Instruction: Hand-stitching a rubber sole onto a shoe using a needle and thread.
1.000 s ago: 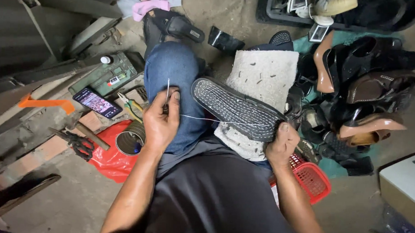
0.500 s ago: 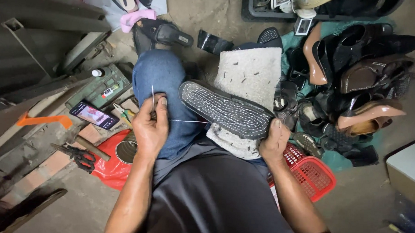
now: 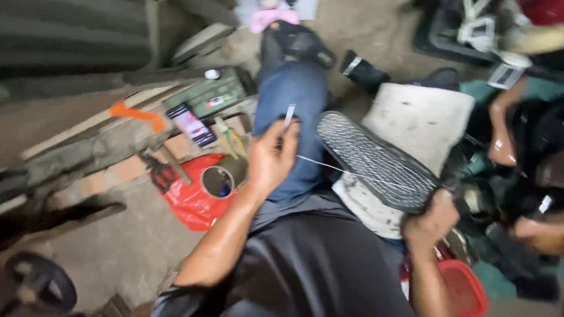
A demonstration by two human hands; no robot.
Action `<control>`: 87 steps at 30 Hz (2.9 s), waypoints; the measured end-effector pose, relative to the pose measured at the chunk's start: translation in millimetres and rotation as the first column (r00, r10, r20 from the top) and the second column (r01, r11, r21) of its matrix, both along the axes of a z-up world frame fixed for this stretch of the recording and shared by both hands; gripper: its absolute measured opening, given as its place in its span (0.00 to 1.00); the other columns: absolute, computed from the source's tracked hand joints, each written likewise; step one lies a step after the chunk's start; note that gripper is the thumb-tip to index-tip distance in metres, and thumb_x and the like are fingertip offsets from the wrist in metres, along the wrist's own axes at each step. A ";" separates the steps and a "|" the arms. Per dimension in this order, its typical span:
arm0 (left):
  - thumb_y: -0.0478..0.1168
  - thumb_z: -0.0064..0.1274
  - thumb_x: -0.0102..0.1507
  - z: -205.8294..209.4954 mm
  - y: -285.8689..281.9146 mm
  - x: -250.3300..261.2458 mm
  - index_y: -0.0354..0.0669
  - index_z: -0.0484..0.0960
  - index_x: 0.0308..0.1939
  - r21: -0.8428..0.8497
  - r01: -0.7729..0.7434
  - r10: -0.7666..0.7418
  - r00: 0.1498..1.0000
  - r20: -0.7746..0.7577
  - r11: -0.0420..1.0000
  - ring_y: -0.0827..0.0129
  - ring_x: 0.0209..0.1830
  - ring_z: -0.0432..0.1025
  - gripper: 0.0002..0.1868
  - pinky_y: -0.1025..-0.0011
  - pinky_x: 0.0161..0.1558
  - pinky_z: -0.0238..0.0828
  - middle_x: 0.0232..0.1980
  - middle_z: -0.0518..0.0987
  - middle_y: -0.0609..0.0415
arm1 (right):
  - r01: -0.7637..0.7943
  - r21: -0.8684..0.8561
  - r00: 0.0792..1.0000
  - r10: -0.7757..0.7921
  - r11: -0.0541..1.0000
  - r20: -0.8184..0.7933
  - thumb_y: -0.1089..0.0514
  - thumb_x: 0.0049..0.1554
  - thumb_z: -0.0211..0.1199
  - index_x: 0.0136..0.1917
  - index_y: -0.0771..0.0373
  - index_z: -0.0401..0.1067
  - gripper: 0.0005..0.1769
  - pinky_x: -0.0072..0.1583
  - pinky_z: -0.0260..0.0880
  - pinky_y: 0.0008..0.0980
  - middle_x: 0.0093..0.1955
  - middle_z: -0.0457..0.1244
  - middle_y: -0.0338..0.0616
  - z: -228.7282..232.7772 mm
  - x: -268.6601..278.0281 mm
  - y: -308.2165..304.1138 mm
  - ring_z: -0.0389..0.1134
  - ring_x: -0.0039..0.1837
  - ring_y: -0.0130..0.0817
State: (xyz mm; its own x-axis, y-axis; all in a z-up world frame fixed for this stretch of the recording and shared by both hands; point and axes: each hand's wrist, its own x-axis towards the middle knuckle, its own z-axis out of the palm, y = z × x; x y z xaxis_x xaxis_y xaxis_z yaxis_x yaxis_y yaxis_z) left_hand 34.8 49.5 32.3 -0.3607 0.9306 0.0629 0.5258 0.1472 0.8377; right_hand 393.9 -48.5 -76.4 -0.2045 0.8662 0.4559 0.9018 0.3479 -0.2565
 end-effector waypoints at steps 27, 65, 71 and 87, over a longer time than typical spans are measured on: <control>0.36 0.55 0.67 12.8 4.0 0.4 0.39 0.86 0.45 0.033 0.048 -0.052 0.987 0.151 0.998 0.45 0.34 0.81 0.07 0.55 0.29 0.75 0.29 0.83 0.40 | 0.152 -0.351 0.679 -0.356 0.924 -0.643 0.61 0.80 0.43 0.39 0.75 0.64 0.28 0.52 0.55 0.39 0.36 0.57 0.68 10.6 1.4 15.4 0.51 0.47 0.32; 0.44 0.43 0.69 8.6 -22.0 8.5 0.45 0.69 0.65 -0.086 0.147 -0.143 0.989 0.046 0.985 0.58 0.49 0.79 0.20 0.56 0.34 0.74 0.50 0.75 0.50 | 0.174 -0.425 0.848 -0.354 0.888 -0.393 0.56 0.78 0.38 0.38 0.67 0.53 0.25 0.49 0.50 0.49 0.37 0.50 0.45 52.9 -24.2 32.1 0.48 0.43 0.38; 0.39 0.37 0.73 50.9 -16.6 17.0 0.40 0.78 0.55 0.128 0.277 -0.271 0.961 -0.062 0.952 0.49 0.39 0.73 0.15 0.54 0.44 0.68 0.40 0.72 0.47 | 0.195 -0.631 0.630 -0.589 0.751 -0.506 0.47 0.71 0.43 0.65 0.78 0.70 0.31 0.75 0.54 0.39 0.69 0.63 0.63 70.9 -55.4 40.3 0.61 0.73 0.42; 0.48 0.46 0.65 60.2 -19.3 46.8 0.66 0.78 0.62 -0.362 0.404 -0.408 0.910 0.071 0.840 0.64 0.52 0.75 0.20 0.65 0.49 0.70 0.50 0.76 0.62 | 0.330 -0.748 0.388 -0.805 0.576 -0.449 0.50 0.58 0.65 0.50 0.64 0.88 0.18 0.71 0.62 0.32 0.55 0.76 0.49 18.9 -67.3 50.0 0.71 0.66 0.35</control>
